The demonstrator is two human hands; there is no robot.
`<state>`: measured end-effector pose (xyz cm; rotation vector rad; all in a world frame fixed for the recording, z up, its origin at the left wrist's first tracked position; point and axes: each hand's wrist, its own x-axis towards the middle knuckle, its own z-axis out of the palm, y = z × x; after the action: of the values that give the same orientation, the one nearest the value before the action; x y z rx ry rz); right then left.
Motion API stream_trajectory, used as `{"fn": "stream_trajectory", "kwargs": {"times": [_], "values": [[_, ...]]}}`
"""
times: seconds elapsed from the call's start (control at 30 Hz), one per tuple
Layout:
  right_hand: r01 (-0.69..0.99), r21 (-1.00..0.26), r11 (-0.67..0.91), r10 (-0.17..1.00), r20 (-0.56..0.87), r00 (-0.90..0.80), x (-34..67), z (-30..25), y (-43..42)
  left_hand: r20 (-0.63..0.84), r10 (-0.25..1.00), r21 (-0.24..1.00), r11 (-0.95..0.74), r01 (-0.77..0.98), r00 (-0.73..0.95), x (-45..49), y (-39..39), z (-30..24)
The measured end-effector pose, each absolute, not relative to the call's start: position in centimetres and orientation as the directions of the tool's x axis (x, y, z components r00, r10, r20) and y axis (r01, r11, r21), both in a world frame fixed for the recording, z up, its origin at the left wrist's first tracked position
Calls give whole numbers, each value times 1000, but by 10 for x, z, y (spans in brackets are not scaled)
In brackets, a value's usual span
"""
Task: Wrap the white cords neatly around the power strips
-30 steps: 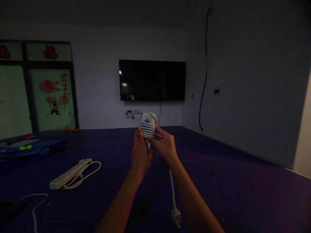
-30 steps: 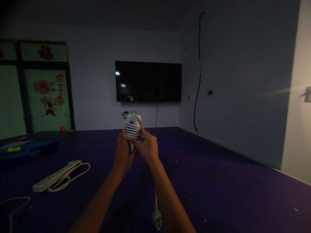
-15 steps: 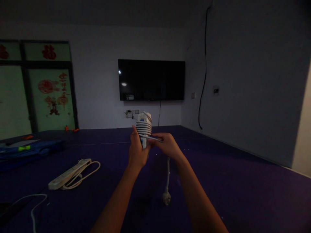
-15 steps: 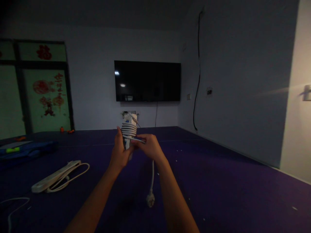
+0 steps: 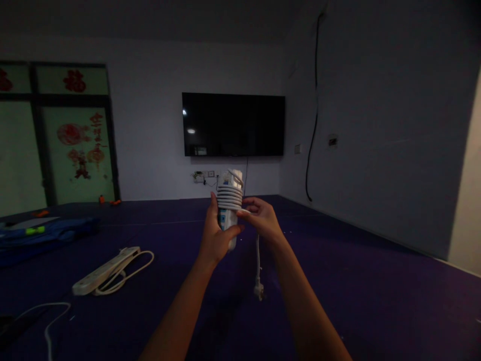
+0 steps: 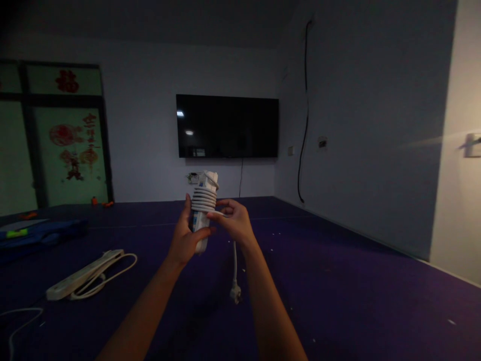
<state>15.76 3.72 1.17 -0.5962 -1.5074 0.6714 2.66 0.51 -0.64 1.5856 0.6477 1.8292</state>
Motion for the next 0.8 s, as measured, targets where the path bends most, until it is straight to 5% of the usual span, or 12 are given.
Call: {"fn": "stream_trajectory", "kwargs": {"times": [0.27, 0.43, 0.8], "values": [[-212, -672, 710, 669, 737, -96, 164, 18, 28, 558, 830, 749, -501, -433, 7, 30, -17, 3], [-295, -681, 671, 664, 728, -169, 155, 16, 27, 612, 772, 720, -452, -527, 174, 25, -18, 3], [-291, -710, 641, 649, 704, -288, 146, 20, 11, 573, 749, 792, -401, -460, 333, 12, -21, 0]]}}
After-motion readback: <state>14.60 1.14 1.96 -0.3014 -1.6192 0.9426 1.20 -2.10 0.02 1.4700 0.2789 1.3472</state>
